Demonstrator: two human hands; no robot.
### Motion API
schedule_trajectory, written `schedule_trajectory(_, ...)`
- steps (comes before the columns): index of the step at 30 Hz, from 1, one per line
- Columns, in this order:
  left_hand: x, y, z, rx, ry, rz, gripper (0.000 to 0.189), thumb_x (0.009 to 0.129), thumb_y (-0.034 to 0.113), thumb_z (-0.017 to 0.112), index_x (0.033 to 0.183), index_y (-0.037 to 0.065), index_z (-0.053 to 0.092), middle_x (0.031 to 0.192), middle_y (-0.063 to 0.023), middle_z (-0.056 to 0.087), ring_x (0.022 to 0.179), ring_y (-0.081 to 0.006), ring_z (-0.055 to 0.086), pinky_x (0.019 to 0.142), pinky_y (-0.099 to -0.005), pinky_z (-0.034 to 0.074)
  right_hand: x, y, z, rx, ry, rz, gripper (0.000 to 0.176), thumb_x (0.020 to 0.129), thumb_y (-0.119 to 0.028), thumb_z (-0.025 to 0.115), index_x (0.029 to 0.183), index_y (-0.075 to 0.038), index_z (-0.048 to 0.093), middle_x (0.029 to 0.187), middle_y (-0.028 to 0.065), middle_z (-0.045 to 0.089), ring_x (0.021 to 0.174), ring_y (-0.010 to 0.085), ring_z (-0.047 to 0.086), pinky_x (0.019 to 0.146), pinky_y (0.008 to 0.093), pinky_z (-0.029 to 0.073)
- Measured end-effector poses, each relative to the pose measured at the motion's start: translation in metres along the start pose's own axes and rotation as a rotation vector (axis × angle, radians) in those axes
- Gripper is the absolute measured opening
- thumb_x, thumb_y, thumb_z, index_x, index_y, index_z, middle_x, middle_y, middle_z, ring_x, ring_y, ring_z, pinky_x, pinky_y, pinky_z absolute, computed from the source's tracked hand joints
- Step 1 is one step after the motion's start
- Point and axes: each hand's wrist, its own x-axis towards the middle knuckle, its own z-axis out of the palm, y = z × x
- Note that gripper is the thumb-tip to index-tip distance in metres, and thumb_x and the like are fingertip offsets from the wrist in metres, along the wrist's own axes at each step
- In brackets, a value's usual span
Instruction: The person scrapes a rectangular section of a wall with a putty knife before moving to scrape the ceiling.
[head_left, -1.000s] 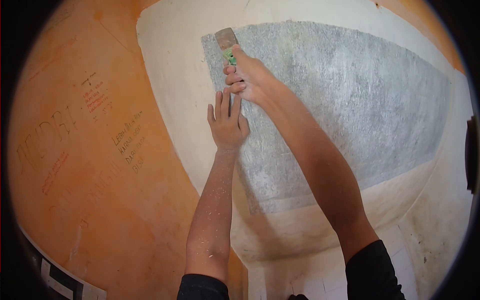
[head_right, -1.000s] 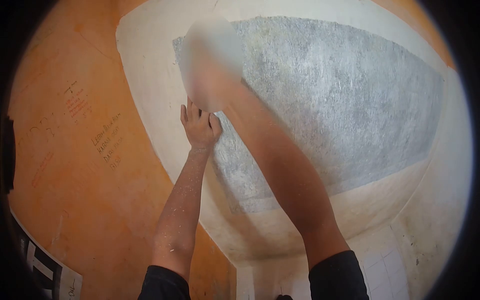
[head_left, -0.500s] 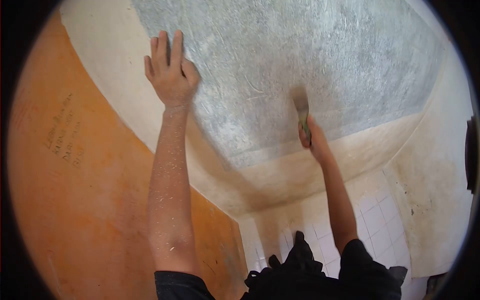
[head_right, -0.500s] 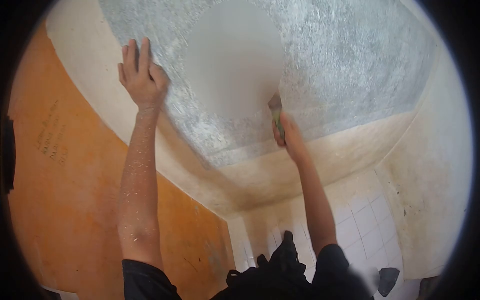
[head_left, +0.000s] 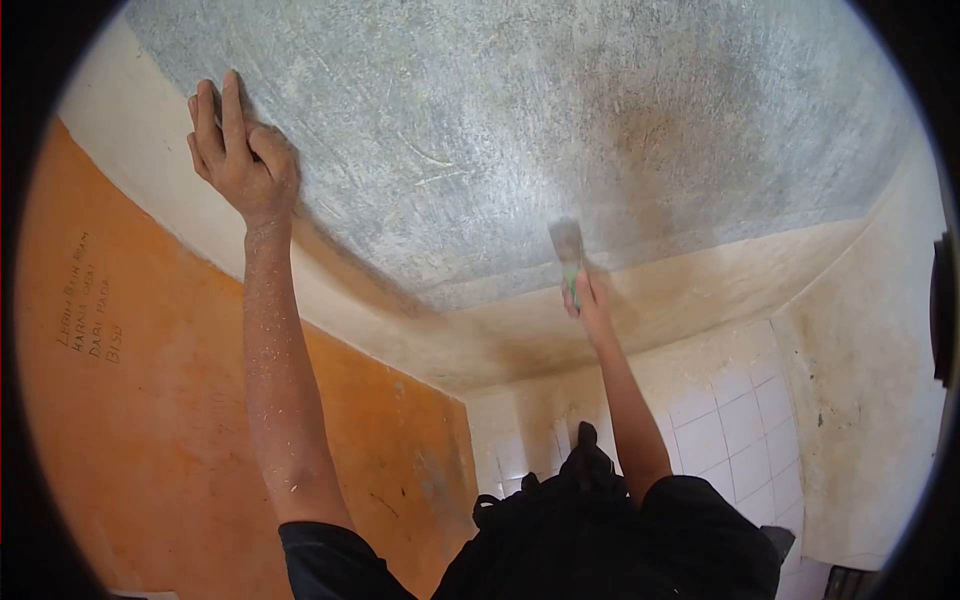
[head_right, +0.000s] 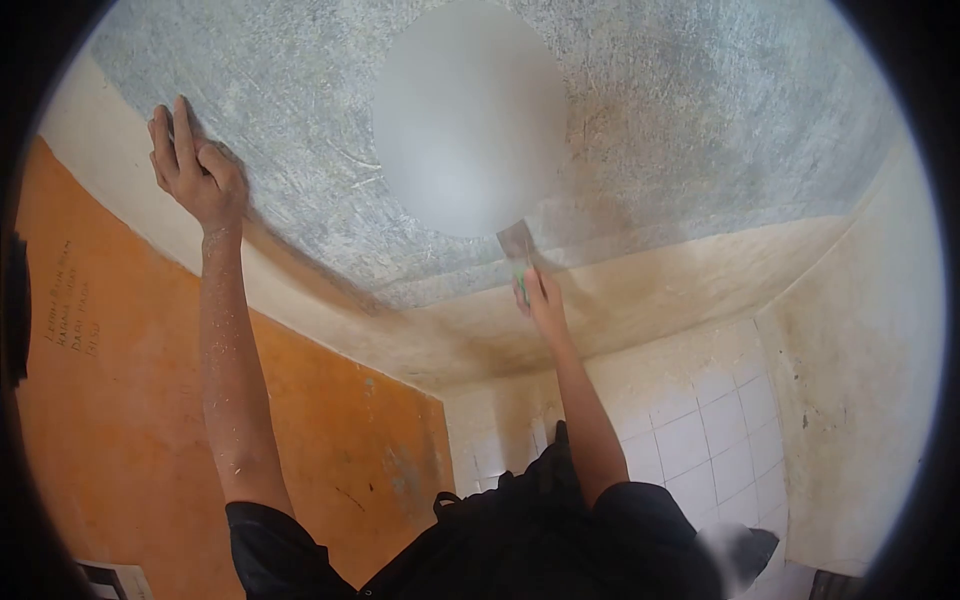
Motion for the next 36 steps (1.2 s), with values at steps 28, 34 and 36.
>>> schedule_trajectory(28,-0.239,0.187,-0.049,-0.232,-0.802,-1.108,0.109,0.099,0.049,0.056,0.15,-0.006,-0.022,0.152,-0.0338,-0.035,0.143,-0.0487,-0.031,0.115,-0.0607,-0.013,-0.038,0.07,-0.078,-0.169,-0.014,0.175,0.034,0.103,-0.031,0.055,0.083,-0.004,0.051,0.063,-0.0032,0.044,0.058,0.0063,0.042,0.052,0.0266,0.034)
schedule_trajectory(34,-0.238,0.186,-0.05,-0.24,-0.863,-1.119,0.119,0.095,0.053,0.061,0.148,-0.007,-0.027,0.149,-0.035,-0.039,0.141,-0.0493,-0.034,0.114,-0.0615,-0.014,-0.034,0.057,-0.066,-0.277,-0.007,0.095,0.03,0.105,-0.031,0.051,0.088,-0.005,0.053,0.067,-0.0049,0.045,0.057,0.0036,0.04,0.05,0.0232,0.033)
schedule_trajectory(36,-0.241,0.187,-0.051,-0.241,-0.864,-1.119,0.122,0.094,0.055,0.062,0.147,-0.008,-0.028,0.148,-0.0368,-0.039,0.14,-0.0496,-0.036,0.114,-0.062,-0.015,-0.035,0.057,-0.067,-0.343,-0.003,0.075,0.031,0.105,-0.03,0.051,0.088,-0.004,0.054,0.066,-0.0045,0.046,0.057,0.0041,0.041,0.051,0.0238,0.034)
